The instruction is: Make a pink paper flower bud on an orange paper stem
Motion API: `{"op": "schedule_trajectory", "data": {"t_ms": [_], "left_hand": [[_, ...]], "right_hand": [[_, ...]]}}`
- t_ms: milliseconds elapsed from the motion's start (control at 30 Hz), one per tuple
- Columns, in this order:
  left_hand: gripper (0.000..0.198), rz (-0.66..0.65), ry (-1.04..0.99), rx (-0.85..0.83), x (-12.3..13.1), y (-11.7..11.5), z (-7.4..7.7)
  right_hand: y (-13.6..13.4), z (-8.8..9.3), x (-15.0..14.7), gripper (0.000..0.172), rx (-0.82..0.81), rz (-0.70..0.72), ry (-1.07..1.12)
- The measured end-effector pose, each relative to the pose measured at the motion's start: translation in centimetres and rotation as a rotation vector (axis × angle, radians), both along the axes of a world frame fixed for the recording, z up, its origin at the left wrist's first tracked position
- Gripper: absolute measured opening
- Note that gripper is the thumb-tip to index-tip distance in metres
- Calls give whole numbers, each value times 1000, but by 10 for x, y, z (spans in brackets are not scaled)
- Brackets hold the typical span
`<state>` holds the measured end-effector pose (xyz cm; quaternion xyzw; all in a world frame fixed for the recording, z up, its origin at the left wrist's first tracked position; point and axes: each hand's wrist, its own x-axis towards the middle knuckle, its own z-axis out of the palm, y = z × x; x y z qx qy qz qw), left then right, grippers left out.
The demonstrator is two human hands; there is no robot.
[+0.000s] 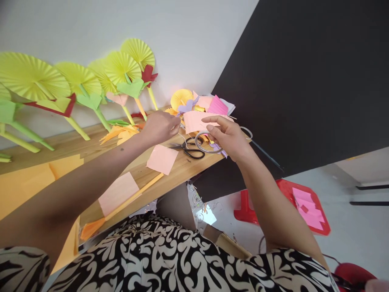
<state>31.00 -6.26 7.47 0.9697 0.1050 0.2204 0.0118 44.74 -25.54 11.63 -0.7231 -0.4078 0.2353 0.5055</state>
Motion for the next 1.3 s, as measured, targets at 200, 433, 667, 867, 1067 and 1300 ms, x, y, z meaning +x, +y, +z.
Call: {"op": "schedule_trajectory", "data": {"t_ms": [200,433,667,867,1067,1300], "left_hand": [[27,-11,86,224,-7,20,-8],[33,281,112,29,-27,54,-23],[42,11,26,-404,-20,41,-19],[37,-472,128,-1122,-23,-4,-10],[20,-443,31,-1431,-23,-15,-10],[14,-243,15,-1187,-26,-4,-20]], "right_hand": [[-1,8,-2,19,33,-22,102],[-13,24,6,25,111,-15,158],[-1,19,-6,21,94,51,215],[9,22,-13,25,106,117,248],[14,22,-17,33,85,137,235],[4,17,-18,29,78,94,257]]}}
